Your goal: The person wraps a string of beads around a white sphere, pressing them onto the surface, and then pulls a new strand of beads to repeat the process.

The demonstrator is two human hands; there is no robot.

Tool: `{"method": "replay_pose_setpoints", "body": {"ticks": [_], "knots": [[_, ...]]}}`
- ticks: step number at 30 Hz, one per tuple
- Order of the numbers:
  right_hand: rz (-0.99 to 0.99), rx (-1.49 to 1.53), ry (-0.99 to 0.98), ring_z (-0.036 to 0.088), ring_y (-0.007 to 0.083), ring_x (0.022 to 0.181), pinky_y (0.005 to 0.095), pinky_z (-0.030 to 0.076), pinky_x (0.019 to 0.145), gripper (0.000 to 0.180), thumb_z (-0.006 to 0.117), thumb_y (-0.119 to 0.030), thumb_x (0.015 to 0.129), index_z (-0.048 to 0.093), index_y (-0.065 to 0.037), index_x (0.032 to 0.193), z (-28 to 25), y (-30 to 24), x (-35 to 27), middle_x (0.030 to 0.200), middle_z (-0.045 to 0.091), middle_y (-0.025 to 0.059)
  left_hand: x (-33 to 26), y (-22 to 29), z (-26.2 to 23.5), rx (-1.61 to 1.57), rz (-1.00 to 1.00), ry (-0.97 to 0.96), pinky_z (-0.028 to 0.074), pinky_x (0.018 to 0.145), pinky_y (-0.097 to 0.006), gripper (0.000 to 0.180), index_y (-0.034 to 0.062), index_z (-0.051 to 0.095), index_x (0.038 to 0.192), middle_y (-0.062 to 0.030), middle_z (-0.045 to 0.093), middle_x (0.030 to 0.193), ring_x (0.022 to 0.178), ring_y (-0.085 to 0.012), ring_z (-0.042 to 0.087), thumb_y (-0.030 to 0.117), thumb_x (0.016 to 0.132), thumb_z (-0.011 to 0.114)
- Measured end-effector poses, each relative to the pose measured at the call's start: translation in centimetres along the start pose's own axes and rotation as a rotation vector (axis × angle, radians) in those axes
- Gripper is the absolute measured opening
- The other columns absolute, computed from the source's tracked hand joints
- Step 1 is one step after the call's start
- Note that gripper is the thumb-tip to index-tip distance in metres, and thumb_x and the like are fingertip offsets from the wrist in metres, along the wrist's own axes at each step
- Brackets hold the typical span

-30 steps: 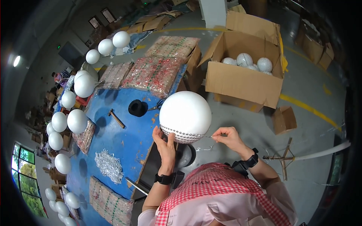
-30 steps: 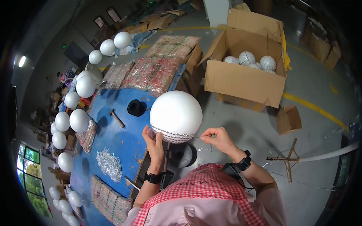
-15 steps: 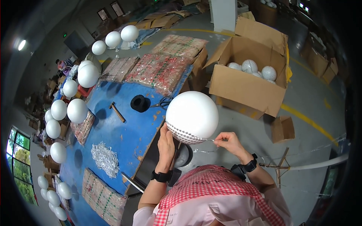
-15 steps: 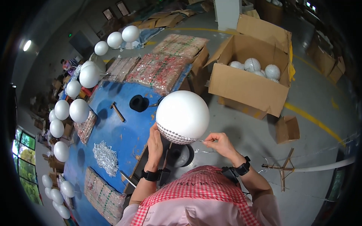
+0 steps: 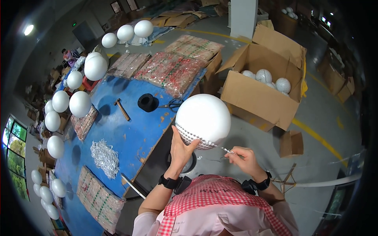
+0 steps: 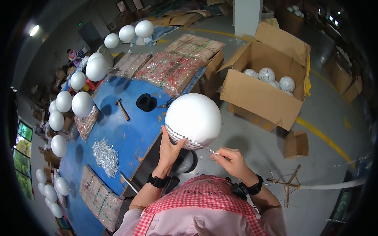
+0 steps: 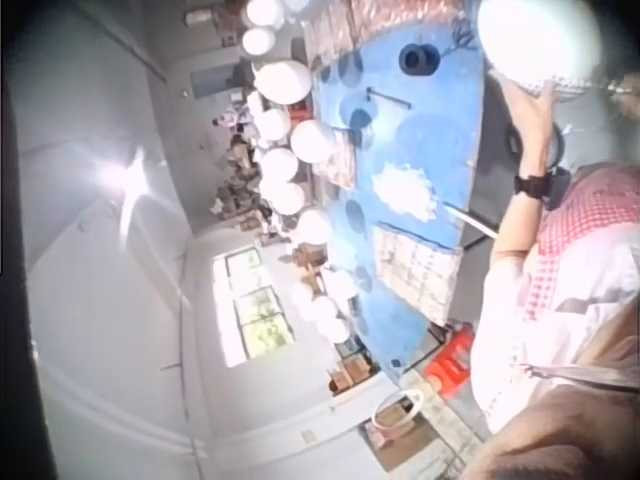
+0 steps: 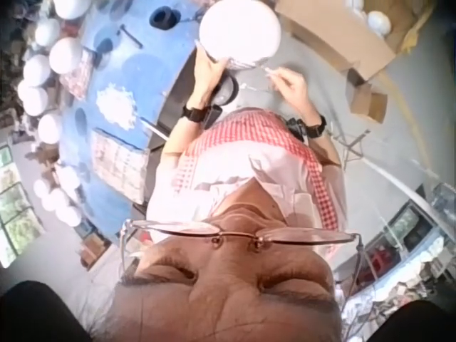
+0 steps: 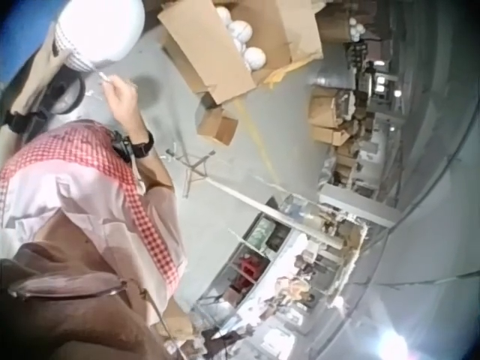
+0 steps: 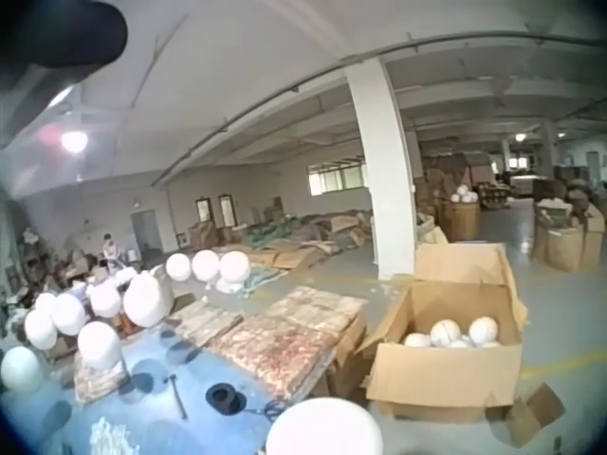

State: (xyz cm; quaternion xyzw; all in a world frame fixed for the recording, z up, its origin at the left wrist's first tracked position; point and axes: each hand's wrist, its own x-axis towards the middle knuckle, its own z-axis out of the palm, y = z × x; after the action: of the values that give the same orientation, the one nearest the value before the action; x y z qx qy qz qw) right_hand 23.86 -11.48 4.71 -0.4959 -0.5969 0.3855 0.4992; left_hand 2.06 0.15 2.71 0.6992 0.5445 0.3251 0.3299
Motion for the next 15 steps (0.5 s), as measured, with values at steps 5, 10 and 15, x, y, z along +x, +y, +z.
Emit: {"method": "replay_pose_setpoints", "body": {"ticks": [5, 10, 15], "knots": [[0.244, 0.111, -0.079, 0.050, 0.0052, 0.053, 0.0201, 0.038, 0.048, 0.021, 0.053, -0.014, 0.093, 0.066, 0.000, 0.084, -0.8, -1.3, -0.3, 0.061, 0.058, 0.0011, 0.4, -0.3, 0.3, -0.119, -0.039, -0.003, 0.030, 0.106, -0.038, 0.106, -0.0138, 0.010, 0.140, -0.0332, 0.032, 0.138, 0.128, -0.0396, 0.036, 0.036, 0.072, 0.075], [0.306, 0.195, -0.062, 0.048, 0.0050, 0.053, 0.0192, 0.038, 0.049, 0.023, 0.052, -0.014, 0.093, 0.066, 0.001, 0.082, -0.6, 0.0, -0.1, 0.061, 0.058, 0.0003, 0.5, -0.8, 0.0, -0.272, -0.044, -0.003, 0.033, 0.104, -0.036, 0.104, -0.0117, 0.009, 0.141, -0.0319, 0.036, 0.137, 0.126, -0.0364, 0.041, 0.034, 0.074, 0.074], [0.348, 0.261, -0.062, 0.050, 0.0051, 0.055, 0.0194, 0.040, 0.050, 0.024, 0.052, -0.014, 0.093, 0.066, 0.001, 0.081, -0.7, 1.0, -0.4, 0.062, 0.058, 0.0006, 0.5, -0.5, 0.0, -0.322, -0.037, 0.001, 0.037, 0.101, -0.036, 0.103, -0.0073, 0.008, 0.143, -0.0310, 0.038, 0.136, 0.123, -0.0351, 0.045, 0.033, 0.074, 0.074]]}}
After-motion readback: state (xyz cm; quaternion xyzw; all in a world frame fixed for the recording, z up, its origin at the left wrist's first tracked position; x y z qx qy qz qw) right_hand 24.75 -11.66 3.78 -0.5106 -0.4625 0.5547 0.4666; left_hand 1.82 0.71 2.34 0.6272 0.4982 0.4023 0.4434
